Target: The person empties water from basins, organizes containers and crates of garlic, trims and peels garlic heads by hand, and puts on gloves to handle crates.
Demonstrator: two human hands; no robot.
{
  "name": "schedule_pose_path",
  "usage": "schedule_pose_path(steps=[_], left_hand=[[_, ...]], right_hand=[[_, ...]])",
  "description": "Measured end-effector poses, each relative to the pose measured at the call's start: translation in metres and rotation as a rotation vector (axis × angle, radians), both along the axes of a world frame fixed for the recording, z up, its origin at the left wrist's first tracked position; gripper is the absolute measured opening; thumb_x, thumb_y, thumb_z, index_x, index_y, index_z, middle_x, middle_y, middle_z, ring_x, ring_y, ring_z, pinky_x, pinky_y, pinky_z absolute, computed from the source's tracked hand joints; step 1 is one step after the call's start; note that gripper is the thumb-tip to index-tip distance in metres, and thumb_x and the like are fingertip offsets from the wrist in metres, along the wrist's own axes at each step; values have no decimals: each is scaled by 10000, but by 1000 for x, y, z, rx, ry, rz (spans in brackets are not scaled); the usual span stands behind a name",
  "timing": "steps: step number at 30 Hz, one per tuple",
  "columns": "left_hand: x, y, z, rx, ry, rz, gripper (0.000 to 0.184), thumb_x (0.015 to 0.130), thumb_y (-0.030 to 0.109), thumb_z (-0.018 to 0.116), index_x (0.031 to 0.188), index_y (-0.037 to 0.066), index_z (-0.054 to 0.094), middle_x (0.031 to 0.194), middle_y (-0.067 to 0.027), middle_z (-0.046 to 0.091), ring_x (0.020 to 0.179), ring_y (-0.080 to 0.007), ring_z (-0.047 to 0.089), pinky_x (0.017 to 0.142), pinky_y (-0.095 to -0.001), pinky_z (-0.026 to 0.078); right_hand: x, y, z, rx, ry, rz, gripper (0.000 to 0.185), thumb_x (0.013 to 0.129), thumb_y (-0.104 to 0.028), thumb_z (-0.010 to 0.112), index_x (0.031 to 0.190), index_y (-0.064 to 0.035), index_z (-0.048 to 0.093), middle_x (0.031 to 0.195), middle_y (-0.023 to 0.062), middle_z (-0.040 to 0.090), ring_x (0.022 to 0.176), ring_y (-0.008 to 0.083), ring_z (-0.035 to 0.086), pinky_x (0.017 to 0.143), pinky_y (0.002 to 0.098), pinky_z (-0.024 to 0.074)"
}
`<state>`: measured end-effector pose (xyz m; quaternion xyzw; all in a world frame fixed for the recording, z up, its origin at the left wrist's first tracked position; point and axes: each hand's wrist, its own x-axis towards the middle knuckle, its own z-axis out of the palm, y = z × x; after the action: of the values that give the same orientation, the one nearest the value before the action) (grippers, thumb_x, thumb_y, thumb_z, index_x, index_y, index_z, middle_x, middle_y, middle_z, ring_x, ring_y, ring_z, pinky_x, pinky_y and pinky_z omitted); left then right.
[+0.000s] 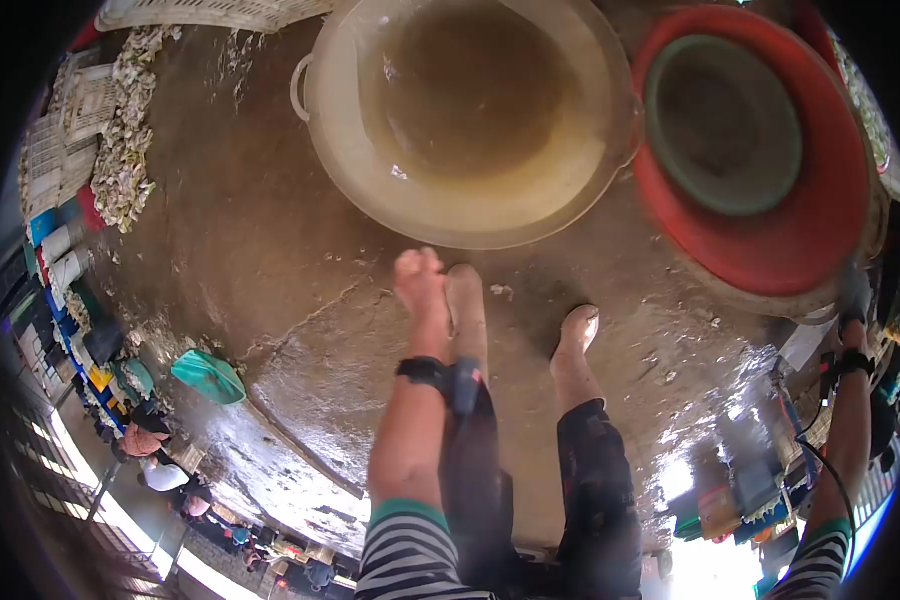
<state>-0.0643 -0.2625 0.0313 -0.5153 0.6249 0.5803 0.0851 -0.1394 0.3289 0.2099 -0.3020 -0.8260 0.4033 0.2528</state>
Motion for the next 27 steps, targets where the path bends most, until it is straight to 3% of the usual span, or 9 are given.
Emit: schedule_pose_path(steps=[4, 5, 7, 10, 13, 16, 21, 23, 27], left_hand=[[-45, -67, -26, -162, -174, 95, 399, 750, 294, 685, 1021, 49, 523, 905, -78, 575, 806, -214, 582, 636, -373, 492], [-57, -71, -34, -73, -152, 27, 438, 743, 309, 688, 1054, 47, 526, 954, -96, 577, 842, -235, 574, 652, -401, 485], [-79, -73, -41, -14, -45, 17, 462, 712, 288, 692, 1046, 2, 551, 953, -128, 595, 815, -257, 584, 664, -414, 488], [-87, -72, -99, -432, -67, -115, 425, 645, 222, 697, 903, -94, 579, 833, -196, 623, 762, -287, 617, 699, -413, 487], [-88, -65, -78, -508, -45, -224, 396, 626, 198, 687, 826, -126, 579, 786, -237, 624, 753, -294, 628, 705, -386, 478], [-76, -68, -83, -277, 81, -146, 367, 635, 176, 670, 826, -124, 579, 800, -233, 634, 751, -292, 635, 700, -377, 480], [-9, -35, -32, -292, 276, 13, 305, 641, 123, 640, 804, -121, 557, 738, -185, 631, 678, -265, 623, 625, -361, 484], [24, -36, -20, -266, -39, -62, 306, 639, 113, 636, 825, -120, 563, 749, -191, 632, 689, -266, 628, 624, -364, 486], [40, -34, 23, -130, -148, -79, 330, 623, 117, 644, 840, -118, 565, 790, -225, 634, 748, -303, 640, 660, -378, 488]], right_hand=[[11, -71, -3, -451, 401, 296, 450, 922, -263, 462, 1253, 38, 417, 1250, 145, 474, 1142, 220, 452, 981, 311, 329], [19, -100, -9, -491, 335, 396, 465, 926, -264, 454, 1276, 39, 408, 1278, 151, 472, 1168, 225, 453, 1002, 312, 326], [35, -177, -43, 57, -290, 530, 535, 890, -319, 529, 1297, 3, 396, 1265, 117, 471, 1158, 186, 446, 1006, 323, 320], [50, -269, -121, -835, -562, 360, 471, 873, -280, 557, 1252, -17, 463, 1147, 65, 545, 1046, 166, 519, 928, 312, 390], [8, -324, -204, -1501, -503, -55, 360, 842, -193, 572, 1157, -21, 551, 1016, 31, 604, 937, 132, 553, 816, 280, 438], [4, -333, -252, -1022, -415, 142, 271, 810, -182, 600, 1038, -37, 619, 915, 15, 624, 860, 105, 557, 741, 254, 447], [68, -313, -193, -767, -587, 125, 258, 788, -178, 611, 981, -11, 646, 852, 32, 623, 790, 131, 555, 701, 261, 441], [107, -306, -170, -575, -641, 176, 268, 778, -147, 608, 1002, -3, 637, 815, 2, 580, 692, 104, 506, 614, 230, 396], [127, -311, -103, -632, -626, 58, 270, 779, -148, 613, 1005, -3, 632, 800, -4, 575, 694, 106, 513, 601, 228, 406]])
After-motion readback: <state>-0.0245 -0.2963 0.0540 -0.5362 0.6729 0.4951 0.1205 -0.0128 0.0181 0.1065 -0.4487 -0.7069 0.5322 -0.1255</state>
